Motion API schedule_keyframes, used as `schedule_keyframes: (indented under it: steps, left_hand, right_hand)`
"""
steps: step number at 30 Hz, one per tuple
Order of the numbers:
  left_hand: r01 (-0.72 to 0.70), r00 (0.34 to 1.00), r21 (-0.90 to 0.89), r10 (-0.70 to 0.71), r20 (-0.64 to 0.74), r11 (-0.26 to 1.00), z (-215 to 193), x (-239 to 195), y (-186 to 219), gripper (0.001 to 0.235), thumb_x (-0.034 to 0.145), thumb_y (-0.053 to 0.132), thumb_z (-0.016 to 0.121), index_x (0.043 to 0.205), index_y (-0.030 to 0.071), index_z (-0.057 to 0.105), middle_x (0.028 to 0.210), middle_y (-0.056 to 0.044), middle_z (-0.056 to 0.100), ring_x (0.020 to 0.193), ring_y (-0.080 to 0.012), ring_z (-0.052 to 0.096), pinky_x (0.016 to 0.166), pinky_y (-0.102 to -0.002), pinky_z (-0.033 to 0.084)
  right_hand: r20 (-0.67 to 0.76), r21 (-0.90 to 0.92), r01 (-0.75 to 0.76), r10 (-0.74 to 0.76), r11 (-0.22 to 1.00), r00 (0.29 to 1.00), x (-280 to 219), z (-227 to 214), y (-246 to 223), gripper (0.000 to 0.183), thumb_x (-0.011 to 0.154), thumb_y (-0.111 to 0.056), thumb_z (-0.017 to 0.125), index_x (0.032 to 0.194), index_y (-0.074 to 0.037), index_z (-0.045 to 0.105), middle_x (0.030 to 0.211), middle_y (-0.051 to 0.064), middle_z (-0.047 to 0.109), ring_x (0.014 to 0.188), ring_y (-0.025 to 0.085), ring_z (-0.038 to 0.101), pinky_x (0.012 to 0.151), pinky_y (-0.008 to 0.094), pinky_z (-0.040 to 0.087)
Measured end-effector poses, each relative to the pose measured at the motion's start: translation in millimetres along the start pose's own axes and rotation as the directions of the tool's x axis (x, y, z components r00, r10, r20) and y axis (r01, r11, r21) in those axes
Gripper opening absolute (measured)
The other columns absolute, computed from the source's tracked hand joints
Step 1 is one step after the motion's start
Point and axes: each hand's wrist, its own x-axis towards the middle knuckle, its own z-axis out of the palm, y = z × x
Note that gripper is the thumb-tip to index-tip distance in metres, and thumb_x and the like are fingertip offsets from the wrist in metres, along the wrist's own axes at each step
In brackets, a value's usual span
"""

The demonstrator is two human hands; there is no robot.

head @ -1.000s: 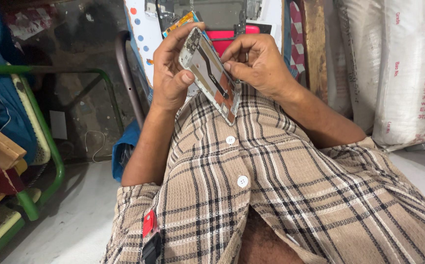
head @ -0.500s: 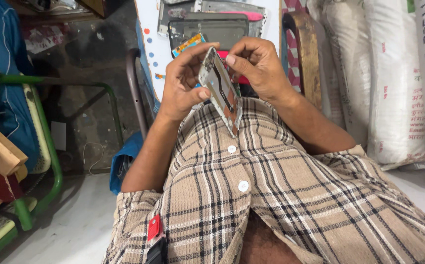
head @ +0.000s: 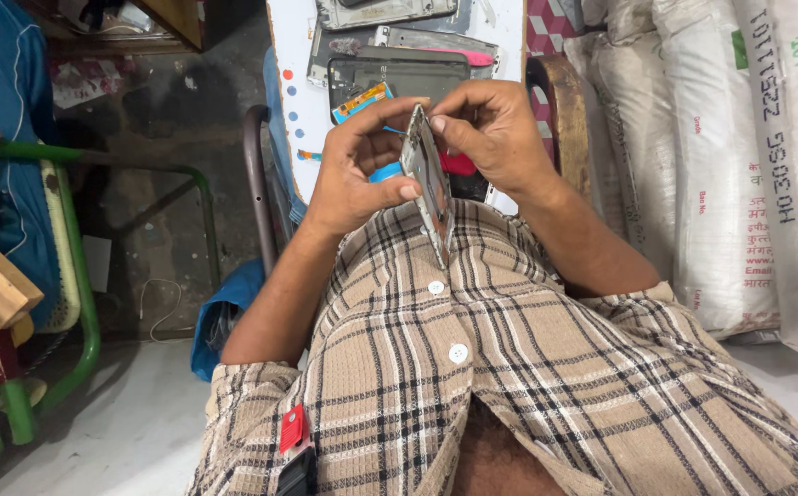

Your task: The person disassembles a white smartphone, removes the back cover, and manipulates internal components including the battery and ribbon cables. They repeatedly open and close the device while handling small parts on a cluttered workbench.

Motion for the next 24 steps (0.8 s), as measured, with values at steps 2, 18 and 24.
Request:
schedule_keyframes:
  steps: [2,18,24]
  left_hand:
    - [0.008,1.000,0.018,-0.008,-0.003,1.000,0,0,1,0.088,0.075,0.040,0.095,0.144,0.000,0.058,0.123,-0.006,0.065,0.110,-0.0160,0.071,0.107,-0.034,0.061]
    - [0.018,1.000,0.047,-0.017,-0.008,0.999,2,0,1,0.082,0.075,0.030,0.093,0.144,0.003,0.058,0.126,-0.004,0.066,0.113,-0.0118,0.066,0.107,-0.031,0.055]
    - [0.077,0.997,0.036,-0.076,-0.031,0.996,5,0,3,0.079,0.072,0.025,0.093,0.141,0.006,0.062,0.121,-0.003,0.065,0.104,-0.0117,0.064,0.097,-0.030,0.056]
  right_hand:
    - [0.002,-0.025,0.012,-0.012,1.000,1.000,0,-1,-1,0.012,0.101,-0.008,0.074,0.105,0.002,0.071,0.096,0.006,0.073,0.086,0.007,0.067,0.078,0.022,0.055]
    - [-0.126,-0.533,0.056,-0.145,0.845,0.981,-2,21,-28,0.005,0.092,-0.002,0.073,0.094,0.003,0.072,0.081,0.005,0.073,0.073,0.005,0.066,0.065,0.022,0.054]
    - [-0.135,-0.459,0.054,-0.130,0.887,0.982,-1,28,-39,0.005,0.090,-0.001,0.072,0.094,0.002,0.074,0.080,0.004,0.075,0.071,0.004,0.067,0.061,0.020,0.054]
